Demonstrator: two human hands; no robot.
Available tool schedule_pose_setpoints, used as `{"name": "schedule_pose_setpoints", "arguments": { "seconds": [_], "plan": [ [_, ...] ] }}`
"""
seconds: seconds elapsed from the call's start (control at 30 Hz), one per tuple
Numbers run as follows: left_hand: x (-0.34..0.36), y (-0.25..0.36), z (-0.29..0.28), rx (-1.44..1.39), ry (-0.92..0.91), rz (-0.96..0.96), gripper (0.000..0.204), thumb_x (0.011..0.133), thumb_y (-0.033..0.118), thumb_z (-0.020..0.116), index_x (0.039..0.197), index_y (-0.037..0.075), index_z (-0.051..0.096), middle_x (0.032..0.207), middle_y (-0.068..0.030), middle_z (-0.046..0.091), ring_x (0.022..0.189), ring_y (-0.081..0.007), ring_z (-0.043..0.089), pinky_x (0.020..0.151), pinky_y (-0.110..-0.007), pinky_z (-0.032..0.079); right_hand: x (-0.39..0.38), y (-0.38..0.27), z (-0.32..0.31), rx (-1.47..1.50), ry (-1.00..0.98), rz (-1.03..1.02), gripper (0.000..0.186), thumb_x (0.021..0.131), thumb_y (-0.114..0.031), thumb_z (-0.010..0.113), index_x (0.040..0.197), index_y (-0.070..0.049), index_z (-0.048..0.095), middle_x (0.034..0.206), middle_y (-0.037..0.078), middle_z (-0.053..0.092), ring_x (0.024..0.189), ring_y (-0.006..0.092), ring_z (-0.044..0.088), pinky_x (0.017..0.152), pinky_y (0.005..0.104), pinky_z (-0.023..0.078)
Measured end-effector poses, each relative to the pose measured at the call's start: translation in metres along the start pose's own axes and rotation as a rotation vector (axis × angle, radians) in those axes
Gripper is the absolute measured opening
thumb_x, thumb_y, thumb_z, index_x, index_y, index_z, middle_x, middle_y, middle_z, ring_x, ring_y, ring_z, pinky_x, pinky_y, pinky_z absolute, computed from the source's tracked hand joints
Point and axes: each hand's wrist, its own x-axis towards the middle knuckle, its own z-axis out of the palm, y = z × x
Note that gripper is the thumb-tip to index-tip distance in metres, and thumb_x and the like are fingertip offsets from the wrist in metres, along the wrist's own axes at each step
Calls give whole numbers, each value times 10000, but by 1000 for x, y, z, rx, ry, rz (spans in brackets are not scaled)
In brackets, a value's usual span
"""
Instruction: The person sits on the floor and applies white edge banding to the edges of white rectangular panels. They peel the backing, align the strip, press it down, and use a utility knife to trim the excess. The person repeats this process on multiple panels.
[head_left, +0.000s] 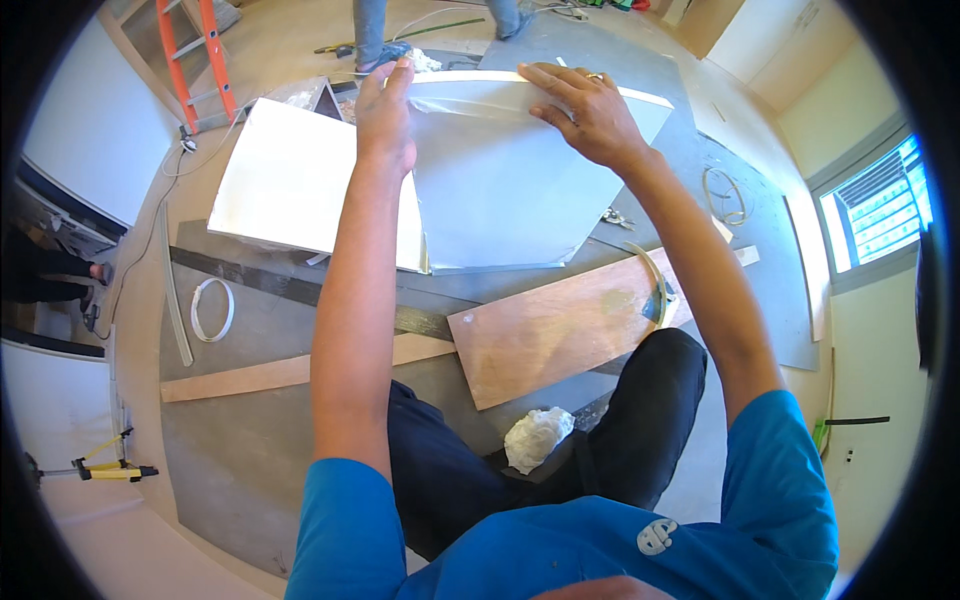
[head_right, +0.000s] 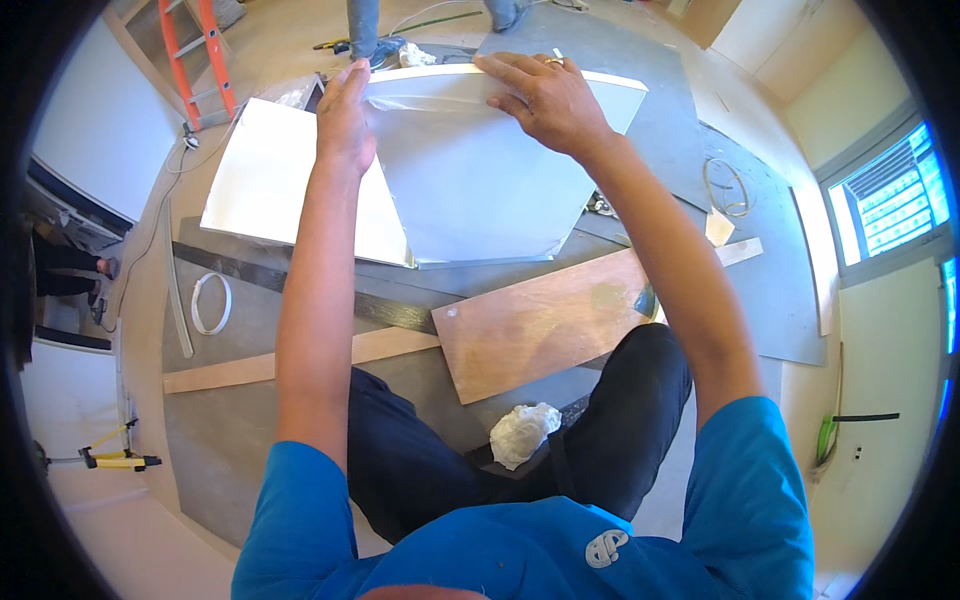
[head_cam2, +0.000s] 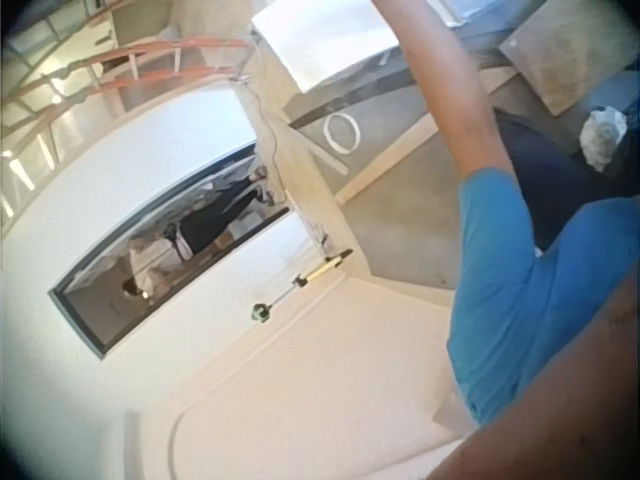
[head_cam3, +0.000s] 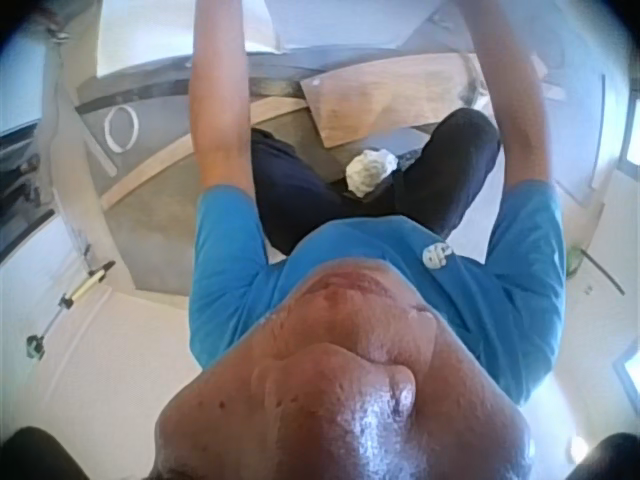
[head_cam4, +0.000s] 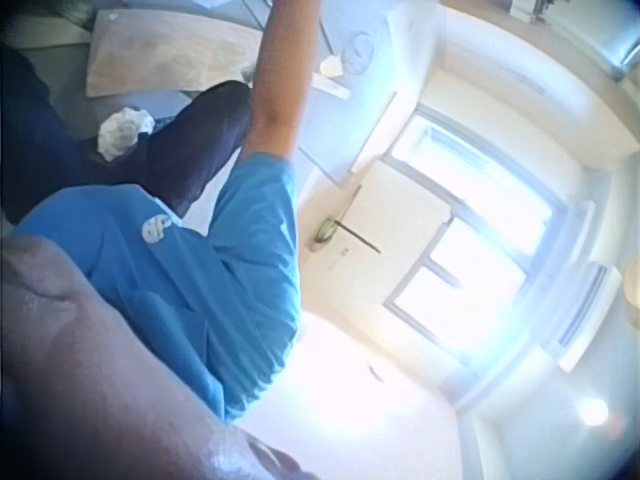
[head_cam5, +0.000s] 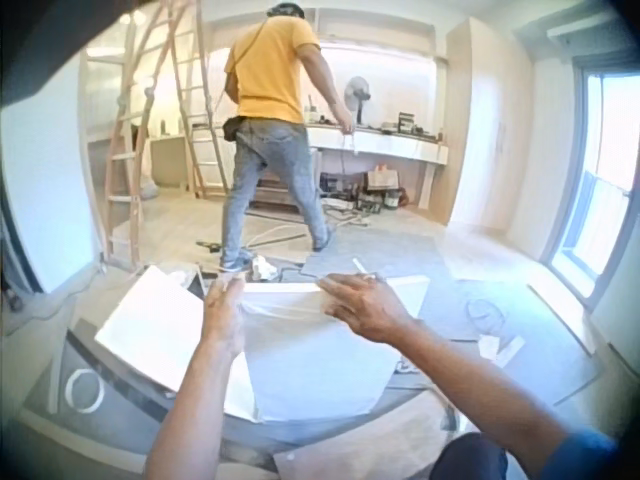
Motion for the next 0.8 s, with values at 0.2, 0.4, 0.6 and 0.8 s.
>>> {"name": "schedule_pose_setpoints", "arguments": {
  "seconds": [0.2,0.4,0.6,0.8],
  "plan": [
    [7,23,-32,214,-2,193,370,1030,232,657,1323,7,632,1131,-90,721,1044,-167,664,934,-294,509,2,-1,20,-86,147,-1,428,978,-391,671,1383,-256,642,1248,59,706,1116,309,658,979,446,457],
    [2,45,-36,690,-275,554,193,989,143,709,1135,24,751,1096,-59,733,973,-133,670,895,-267,521,3,0,25,-84,142,20,444,979,-449,655,1376,-252,650,1255,63,710,1126,294,664,997,441,438],
    [13,37,-26,1063,-205,703,96,944,39,692,1035,16,709,1018,-100,735,889,-194,684,846,-309,539,8,-1,29,-68,166,22,449,979,-482,644,1365,-253,663,1256,57,711,1133,276,667,997,437,432],
    [7,49,25,1230,-349,964,244,934,163,673,1167,99,711,1013,-170,737,878,-353,701,808,-427,545,3,3,31,-55,169,61,466,978,-493,639,1363,-230,656,1233,57,717,1130,262,668,980,446,438]
  ]
}}
